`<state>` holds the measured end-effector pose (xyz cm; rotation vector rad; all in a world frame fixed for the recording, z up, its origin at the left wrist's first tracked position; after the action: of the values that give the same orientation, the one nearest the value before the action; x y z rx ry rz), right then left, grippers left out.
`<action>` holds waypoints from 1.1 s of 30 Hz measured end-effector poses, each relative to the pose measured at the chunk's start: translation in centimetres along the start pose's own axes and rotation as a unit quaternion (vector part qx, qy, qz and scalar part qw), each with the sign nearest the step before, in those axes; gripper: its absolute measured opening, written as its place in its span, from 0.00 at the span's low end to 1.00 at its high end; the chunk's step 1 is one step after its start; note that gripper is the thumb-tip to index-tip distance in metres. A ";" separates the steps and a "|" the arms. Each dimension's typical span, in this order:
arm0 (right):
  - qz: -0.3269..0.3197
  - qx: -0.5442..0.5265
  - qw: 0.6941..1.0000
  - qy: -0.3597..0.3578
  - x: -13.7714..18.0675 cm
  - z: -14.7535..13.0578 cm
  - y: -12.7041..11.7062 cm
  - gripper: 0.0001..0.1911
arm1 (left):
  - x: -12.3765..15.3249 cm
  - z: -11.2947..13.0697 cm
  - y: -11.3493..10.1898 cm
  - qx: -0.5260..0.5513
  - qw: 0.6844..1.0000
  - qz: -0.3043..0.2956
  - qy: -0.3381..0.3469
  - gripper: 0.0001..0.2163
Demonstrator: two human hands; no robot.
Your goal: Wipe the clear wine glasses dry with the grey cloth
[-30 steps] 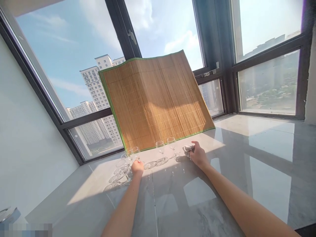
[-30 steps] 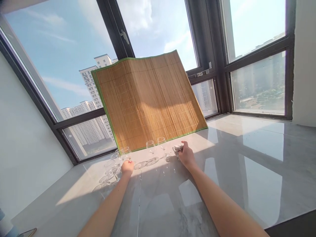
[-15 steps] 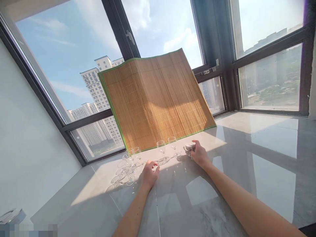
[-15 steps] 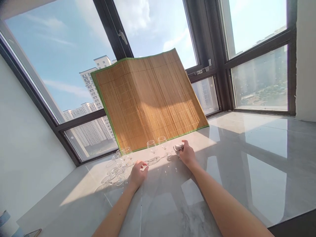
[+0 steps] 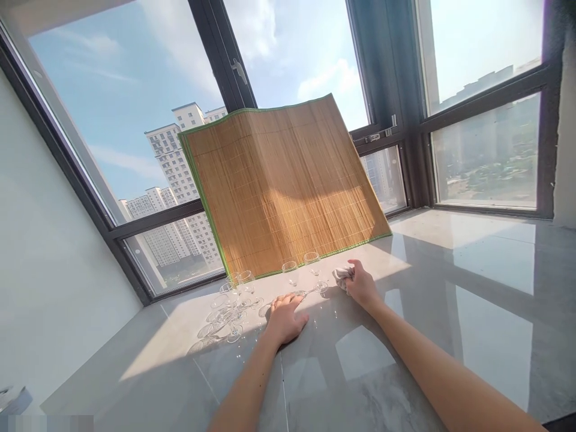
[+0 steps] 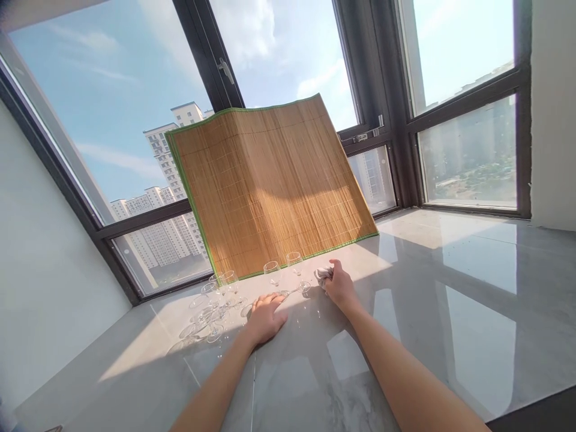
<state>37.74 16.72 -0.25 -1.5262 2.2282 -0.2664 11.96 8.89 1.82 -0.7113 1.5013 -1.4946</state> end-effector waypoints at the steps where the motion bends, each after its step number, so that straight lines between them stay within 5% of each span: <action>1: 0.002 0.003 1.000 -0.002 0.0 0.0 0.0 0.26 | 0.5 0.4 -0.2 -0.003 1.000 0.006 0.001 0.26; 9: 0.017 0.031 0.999 -0.009 -0.1 -0.1 -0.1 0.25 | 8.2 3.8 -2.2 0.009 0.999 0.007 0.035 0.28; 14: 0.016 0.024 1.000 -0.012 -0.3 0.2 0.0 0.26 | 11.4 2.7 -2.6 -0.034 0.998 0.019 -0.041 0.26; 23: 0.012 0.031 0.999 -0.005 -0.1 0.0 -0.1 0.25 | 9.3 -3.9 -1.9 -0.079 0.973 0.008 -0.217 0.29; 33: 0.015 0.031 0.999 -0.010 -0.2 0.0 0.0 0.25 | 8.4 -5.3 -1.1 -0.071 0.970 0.016 -0.232 0.29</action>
<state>37.75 16.92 -0.20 -1.4549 2.2047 -0.3059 3.35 3.91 0.81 -1.0359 1.2555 -1.1020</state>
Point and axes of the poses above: each hand's wrist, its own x-axis away from the middle knuckle, its own y-axis out of the palm, z = x × y, the point moved 4 cm from there along -x, towards the middle knuckle, and after that the axes turned 14 degrees about y, right-handed, at the moved point
